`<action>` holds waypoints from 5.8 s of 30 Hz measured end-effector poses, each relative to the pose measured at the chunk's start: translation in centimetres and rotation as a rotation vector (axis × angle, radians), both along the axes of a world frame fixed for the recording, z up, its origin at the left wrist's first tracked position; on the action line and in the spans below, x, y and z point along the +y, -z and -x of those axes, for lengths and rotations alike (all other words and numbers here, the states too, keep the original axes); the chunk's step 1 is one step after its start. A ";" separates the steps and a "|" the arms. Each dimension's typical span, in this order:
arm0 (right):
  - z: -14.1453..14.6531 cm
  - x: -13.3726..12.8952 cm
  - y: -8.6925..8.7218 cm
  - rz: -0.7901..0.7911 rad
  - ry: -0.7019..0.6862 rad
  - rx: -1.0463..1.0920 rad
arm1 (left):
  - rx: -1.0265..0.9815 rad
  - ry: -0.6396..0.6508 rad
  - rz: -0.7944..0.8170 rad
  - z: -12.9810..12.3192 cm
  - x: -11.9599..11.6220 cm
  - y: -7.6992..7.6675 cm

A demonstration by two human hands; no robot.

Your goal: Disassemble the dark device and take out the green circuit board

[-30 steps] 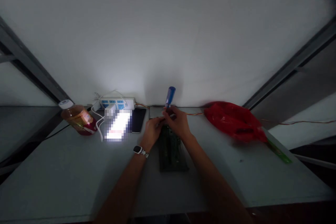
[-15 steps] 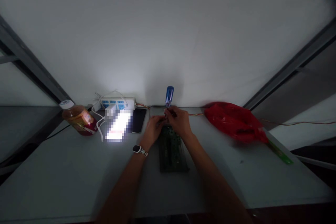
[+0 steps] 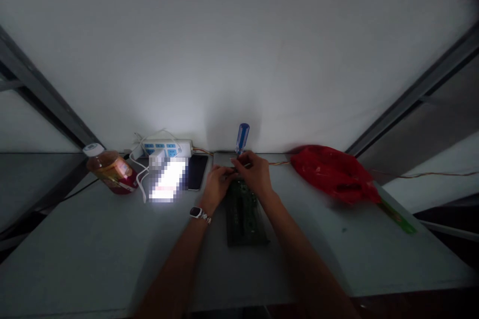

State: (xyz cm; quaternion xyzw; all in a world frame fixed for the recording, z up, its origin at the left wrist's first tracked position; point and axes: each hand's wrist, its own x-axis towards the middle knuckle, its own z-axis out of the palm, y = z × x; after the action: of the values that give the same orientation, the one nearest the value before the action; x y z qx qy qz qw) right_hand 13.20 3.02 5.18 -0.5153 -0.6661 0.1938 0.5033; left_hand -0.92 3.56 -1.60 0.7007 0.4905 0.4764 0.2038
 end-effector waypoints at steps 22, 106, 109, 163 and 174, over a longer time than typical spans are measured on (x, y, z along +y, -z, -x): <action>0.0 0.4 0.5 -0.003 -0.023 -0.034 | 0.001 0.014 0.028 0.3 -0.1 -0.2; -2.3 -4.5 6.0 0.312 -0.179 1.063 | -0.399 0.125 0.290 1.5 -3.7 0.0; -2.1 -4.6 5.8 0.318 -0.196 1.105 | -0.491 0.104 0.327 1.2 -3.6 0.2; -3.8 -3.9 5.2 0.192 0.032 0.988 | 0.353 0.135 0.004 -0.4 0.1 -1.6; -4.7 -3.8 3.9 0.115 -0.037 0.673 | 0.443 0.026 0.089 -1.6 -0.3 -0.9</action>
State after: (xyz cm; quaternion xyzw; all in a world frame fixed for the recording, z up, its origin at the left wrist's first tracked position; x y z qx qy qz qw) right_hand 17.91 -0.75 1.25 -0.4378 -0.4600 0.3991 0.6614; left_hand 0.66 3.22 -0.75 0.7849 0.5346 0.2860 0.1280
